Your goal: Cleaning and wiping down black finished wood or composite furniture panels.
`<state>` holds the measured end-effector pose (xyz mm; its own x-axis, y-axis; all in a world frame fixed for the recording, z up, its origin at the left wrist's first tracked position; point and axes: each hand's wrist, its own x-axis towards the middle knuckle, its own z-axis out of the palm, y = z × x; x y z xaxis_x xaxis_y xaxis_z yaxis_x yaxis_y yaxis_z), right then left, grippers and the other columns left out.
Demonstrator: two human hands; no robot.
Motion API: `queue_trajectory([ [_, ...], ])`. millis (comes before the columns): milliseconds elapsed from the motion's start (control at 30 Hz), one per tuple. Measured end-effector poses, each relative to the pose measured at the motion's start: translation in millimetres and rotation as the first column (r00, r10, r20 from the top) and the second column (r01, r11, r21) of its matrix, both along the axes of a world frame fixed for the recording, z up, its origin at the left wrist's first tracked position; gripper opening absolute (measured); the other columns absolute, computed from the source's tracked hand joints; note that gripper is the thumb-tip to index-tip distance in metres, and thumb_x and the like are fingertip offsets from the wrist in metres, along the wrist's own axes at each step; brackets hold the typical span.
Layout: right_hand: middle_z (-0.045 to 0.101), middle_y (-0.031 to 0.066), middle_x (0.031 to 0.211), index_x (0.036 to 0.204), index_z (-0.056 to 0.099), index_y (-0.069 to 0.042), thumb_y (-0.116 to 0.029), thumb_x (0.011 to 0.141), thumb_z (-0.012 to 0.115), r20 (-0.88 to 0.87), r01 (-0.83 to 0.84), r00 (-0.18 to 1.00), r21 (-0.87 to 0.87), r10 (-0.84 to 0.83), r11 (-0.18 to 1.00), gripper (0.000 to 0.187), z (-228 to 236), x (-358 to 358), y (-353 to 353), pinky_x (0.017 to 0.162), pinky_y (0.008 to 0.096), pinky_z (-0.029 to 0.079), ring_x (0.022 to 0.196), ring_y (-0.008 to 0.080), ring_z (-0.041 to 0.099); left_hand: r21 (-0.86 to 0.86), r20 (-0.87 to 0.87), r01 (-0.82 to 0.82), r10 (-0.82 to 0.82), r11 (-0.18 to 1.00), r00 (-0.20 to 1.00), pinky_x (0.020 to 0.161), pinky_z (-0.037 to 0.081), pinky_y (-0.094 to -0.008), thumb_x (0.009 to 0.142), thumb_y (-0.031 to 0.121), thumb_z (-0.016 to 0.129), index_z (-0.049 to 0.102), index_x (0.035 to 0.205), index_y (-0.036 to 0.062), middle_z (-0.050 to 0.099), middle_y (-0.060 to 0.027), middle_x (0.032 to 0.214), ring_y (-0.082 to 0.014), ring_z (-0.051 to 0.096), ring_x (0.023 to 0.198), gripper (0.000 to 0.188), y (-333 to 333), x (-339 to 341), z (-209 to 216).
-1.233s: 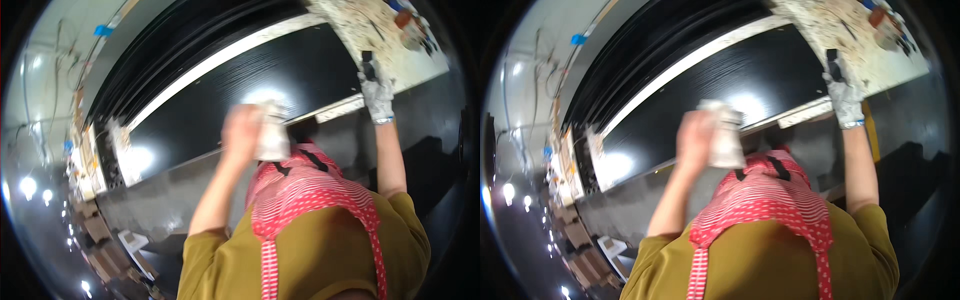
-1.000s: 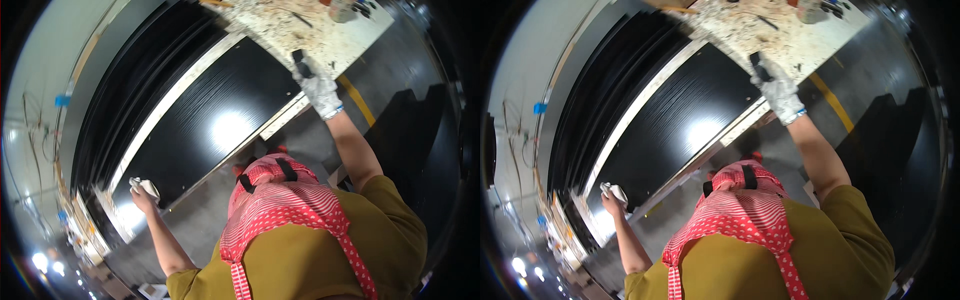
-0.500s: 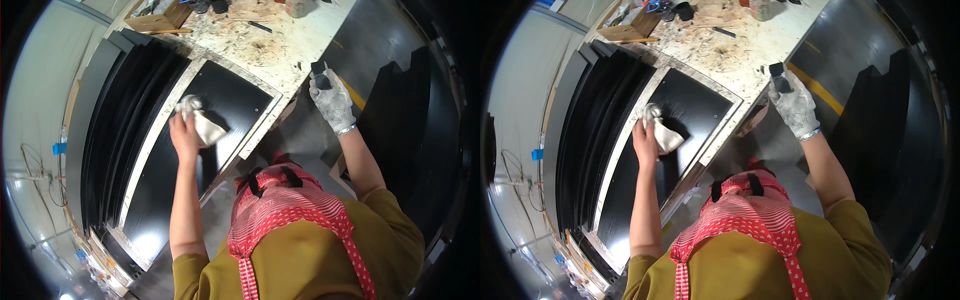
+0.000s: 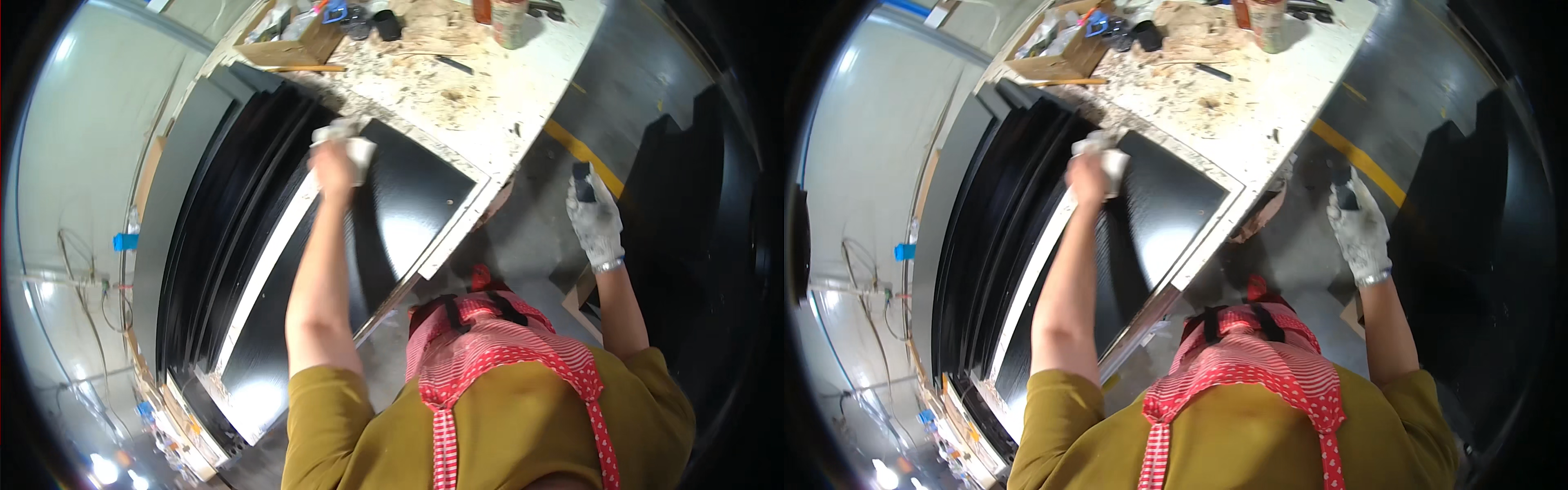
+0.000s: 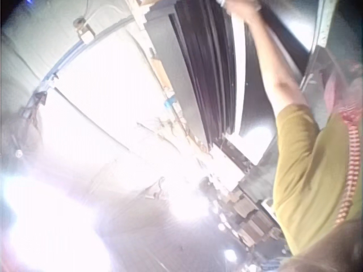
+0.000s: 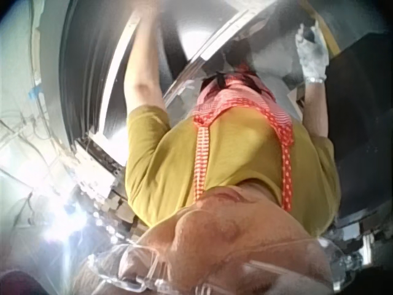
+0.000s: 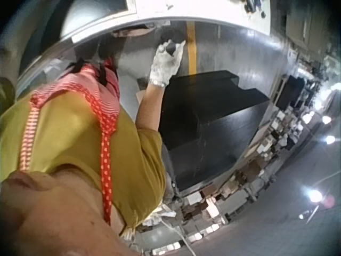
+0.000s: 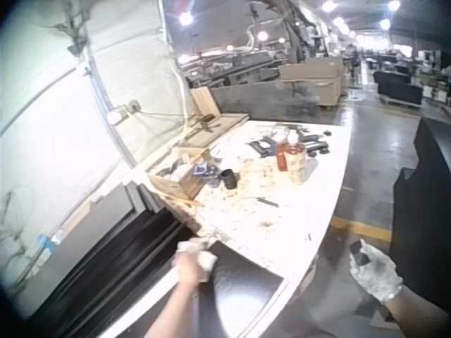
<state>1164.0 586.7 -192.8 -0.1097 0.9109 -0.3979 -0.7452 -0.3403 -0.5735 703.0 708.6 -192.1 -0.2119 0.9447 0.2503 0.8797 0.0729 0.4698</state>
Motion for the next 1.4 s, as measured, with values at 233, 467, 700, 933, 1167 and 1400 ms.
queue_trajectory([
  [233, 0.066, 0.0116, 0.104, 0.119, 0.058, -0.003, -0.016, 0.094, 0.06, -0.142, 0.279, 0.948, -0.063, -0.285, 0.958, 0.028, -22.8, 0.0, 12.5, 0.071, 0.0299, 0.054, 0.083, 0.0207, 0.065, 0.052, 0.173, 0.704, -0.701, 0.708, 0.692, 0.088, 0.047, -0.0441, 0.087, 0.016, 0.058, 0.063, 0.115, 0.0112, 0.065, -0.0123, 0.105, -0.0317, 0.06, 0.103, 0.029, -68.4, 189.0, 48.6],
  [467, 0.065, 0.0135, 0.104, 0.112, 0.059, -0.003, -0.022, 0.097, 0.057, -0.043, 0.17, 0.984, -0.049, -0.172, 0.984, 0.025, 3.9, -47.4, 49.3, 0.068, 0.0319, 0.055, 0.085, 0.0229, 0.064, -0.129, 0.877, 0.404, -0.085, 0.905, 0.472, 0.089, 0.048, -0.029, 0.092, 0.013, 0.05, 0.055, 0.129, 0.0055, 0.064, -0.0093, 0.115, -0.0129, 0.06, 0.1, 0.038, -159.7, 33.7, 83.2],
  [700, 0.063, 0.0128, 0.108, 0.122, 0.058, -0.005, -0.015, 0.094, 0.061, -0.127, 0.053, 0.991, 0.029, -0.048, 0.998, 0.03, 9.2, -137.1, 59.1, 0.069, 0.0305, 0.055, 0.089, 0.0213, 0.063, -0.165, 0.974, -0.375, 0.21, 0.912, 0.082, 0.072, 0.056, -0.0315, 0.1, 0.036, 0.046, 0.065, 0.102, 0.0033, 0.069, -0.0091, 0.089, -0.02, 0.068, 0.079, 0.038, -275.7, -197.4, 134.5],
  [933, 0.064, 0.0106, 0.098, 0.115, 0.06, -0.005, -0.022, 0.092, 0.063, -0.046, 0.029, 0.999, 0.147, -0.022, 0.989, 0.028, 57.9, -237.4, 24.4, 0.061, 0.029, 0.053, 0.078, 0.018, 0.062, 0.059, 0.913, -0.091, -0.09, 0.994, -0.397, 0.081, 0.057, -0.0438, 0.095, 0.062, 0.038, 0.058, 0.116, 0.0025, 0.066, -0.0191, 0.105, -0.0358, 0.065, 0.097, 0.066, -304.3, -367.6, 139.3],
  [1167, 0.062, 0.0075, 0.094, 0.128, 0.057, -0.008, -0.02, 0.089, 0.068, 0.029, -0.026, 0.999, 0.148, 0.022, 0.989, 0.043, 57.0, -292.1, -18.9, 0.06, 0.0277, 0.053, 0.076, 0.0158, 0.06, 0.156, 0.892, 0.408, 0.049, 0.9, -0.449, 0.083, 0.049, -0.0474, 0.085, 0.08, 0.024, 0.055, 0.11, 0.0075, 0.062, -0.0186, 0.102, -0.0383, 0.058, 0.1, 0.082, -299.3, -426.9, 141.7],
  [1400, 0.061, 0.0088, 0.089, 0.126, 0.058, -0.006, -0.022, 0.089, 0.068, 0.02, -0.008, 1.0, 0.098, 0.006, 0.995, 0.042, 41.4, -306.0, -31.7, 0.059, 0.0306, 0.051, 0.071, 0.0192, 0.059, 0.339, 0.934, 0.318, -0.276, 0.886, -0.225, 0.07, 0.051, -0.048, 0.093, 0.051, 0.04, 0.058, 0.094, 0.013, 0.058, -0.0149, 0.089, -0.0347, 0.058, 0.088, 0.042, -305.0, -400.5, 158.7],
])
